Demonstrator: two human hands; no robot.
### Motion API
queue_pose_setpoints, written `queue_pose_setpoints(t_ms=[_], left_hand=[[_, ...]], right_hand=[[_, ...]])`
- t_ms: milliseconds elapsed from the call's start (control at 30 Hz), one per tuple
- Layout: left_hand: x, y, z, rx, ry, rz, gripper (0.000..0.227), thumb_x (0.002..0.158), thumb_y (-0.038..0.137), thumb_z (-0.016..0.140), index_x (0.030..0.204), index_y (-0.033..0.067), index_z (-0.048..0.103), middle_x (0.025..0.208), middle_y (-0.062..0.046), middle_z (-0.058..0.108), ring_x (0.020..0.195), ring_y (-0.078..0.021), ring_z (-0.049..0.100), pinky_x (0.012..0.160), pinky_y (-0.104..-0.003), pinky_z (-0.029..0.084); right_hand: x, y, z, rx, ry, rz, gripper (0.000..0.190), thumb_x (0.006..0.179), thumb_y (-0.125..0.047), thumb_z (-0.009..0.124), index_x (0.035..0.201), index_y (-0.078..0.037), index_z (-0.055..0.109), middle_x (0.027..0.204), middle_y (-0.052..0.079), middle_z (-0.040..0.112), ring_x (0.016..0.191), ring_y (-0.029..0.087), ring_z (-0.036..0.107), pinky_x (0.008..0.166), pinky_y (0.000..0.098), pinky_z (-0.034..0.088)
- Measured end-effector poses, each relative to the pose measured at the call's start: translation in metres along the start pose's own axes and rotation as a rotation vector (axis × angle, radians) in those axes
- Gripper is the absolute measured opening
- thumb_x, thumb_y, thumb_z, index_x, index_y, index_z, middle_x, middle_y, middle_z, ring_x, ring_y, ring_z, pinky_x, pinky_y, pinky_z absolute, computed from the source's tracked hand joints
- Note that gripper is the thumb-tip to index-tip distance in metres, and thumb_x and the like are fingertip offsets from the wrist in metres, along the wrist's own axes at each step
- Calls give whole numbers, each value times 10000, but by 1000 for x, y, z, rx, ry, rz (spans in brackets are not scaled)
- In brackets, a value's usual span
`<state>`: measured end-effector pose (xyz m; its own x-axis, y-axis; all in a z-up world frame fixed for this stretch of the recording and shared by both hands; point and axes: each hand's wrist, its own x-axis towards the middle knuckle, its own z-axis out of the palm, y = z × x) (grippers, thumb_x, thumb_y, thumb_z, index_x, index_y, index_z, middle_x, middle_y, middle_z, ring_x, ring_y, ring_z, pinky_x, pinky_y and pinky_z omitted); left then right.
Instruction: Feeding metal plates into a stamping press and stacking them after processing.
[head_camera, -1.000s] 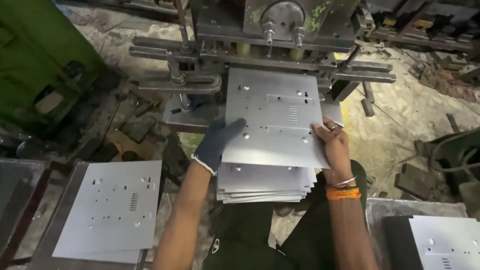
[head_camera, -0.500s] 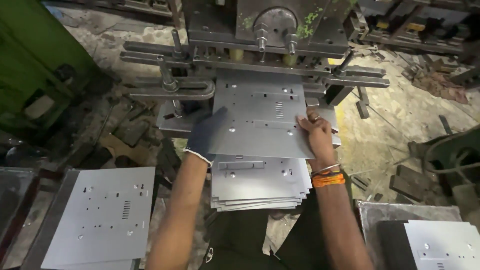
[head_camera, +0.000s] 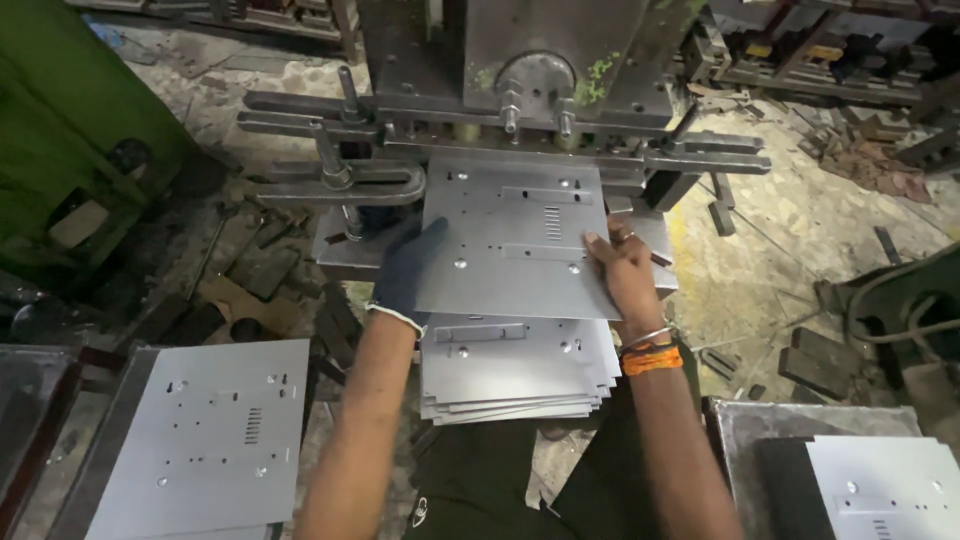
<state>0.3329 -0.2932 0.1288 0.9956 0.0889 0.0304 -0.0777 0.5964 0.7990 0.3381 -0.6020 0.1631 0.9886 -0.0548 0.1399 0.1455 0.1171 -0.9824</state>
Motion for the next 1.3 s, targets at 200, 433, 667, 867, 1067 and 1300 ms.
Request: queue_pose_setpoints(t_ms=[200,433,667,867,1067,1300], left_hand=[[-5,-34,-27,37,176,-271,466,966,408,633,1325,111,634,1153,-56,695,1000,-183,664,850,-356,571],[-80,2,16,776,-232,514,606,1123,608,443,1395,73,525,1318,-126,625,1177,-234,616,1035,-433,554],[-107,30,36,-364,-417,-452,565,915,370,694,1346,22,587,1119,-120,706,990,-238,682,887,-398,560],[-114,36,47,-56,-259,-334,624,804,25,697,1411,-11,556,1188,-119,707,1035,-232,696,895,-376,568],[-96,53,49,-74,-220,-282,575,815,60,690,1373,-33,586,1176,-166,724,1017,-260,714,875,-379,579],[-37,13,28,-97,-34,-300,400,863,129,755,1225,-25,686,1081,-145,733,911,-251,712,786,-387,591]], right_hand=[[-9,-43,-1,-630,-129,-16,335,928,-188,832,1070,36,626,868,89,590,812,169,486,699,323,457],[12,-81,22,-717,-594,133,367,800,-184,821,1123,-60,700,1095,171,775,1005,267,740,875,358,600],[-26,-73,83,-1245,-750,-351,625,796,-461,852,1255,-134,580,1667,145,268,1500,396,236,1145,588,187],[-43,-65,57,-1333,-581,-235,923,780,-517,813,1486,-81,410,1636,153,258,1517,383,207,1177,572,190],[-50,-79,4,-968,-166,-132,861,807,-388,798,1455,6,392,1439,203,463,1299,330,484,1041,439,429],[-27,-54,-6,86,-91,170,352,941,-95,712,1203,116,612,1149,87,683,969,137,651,840,272,541]])
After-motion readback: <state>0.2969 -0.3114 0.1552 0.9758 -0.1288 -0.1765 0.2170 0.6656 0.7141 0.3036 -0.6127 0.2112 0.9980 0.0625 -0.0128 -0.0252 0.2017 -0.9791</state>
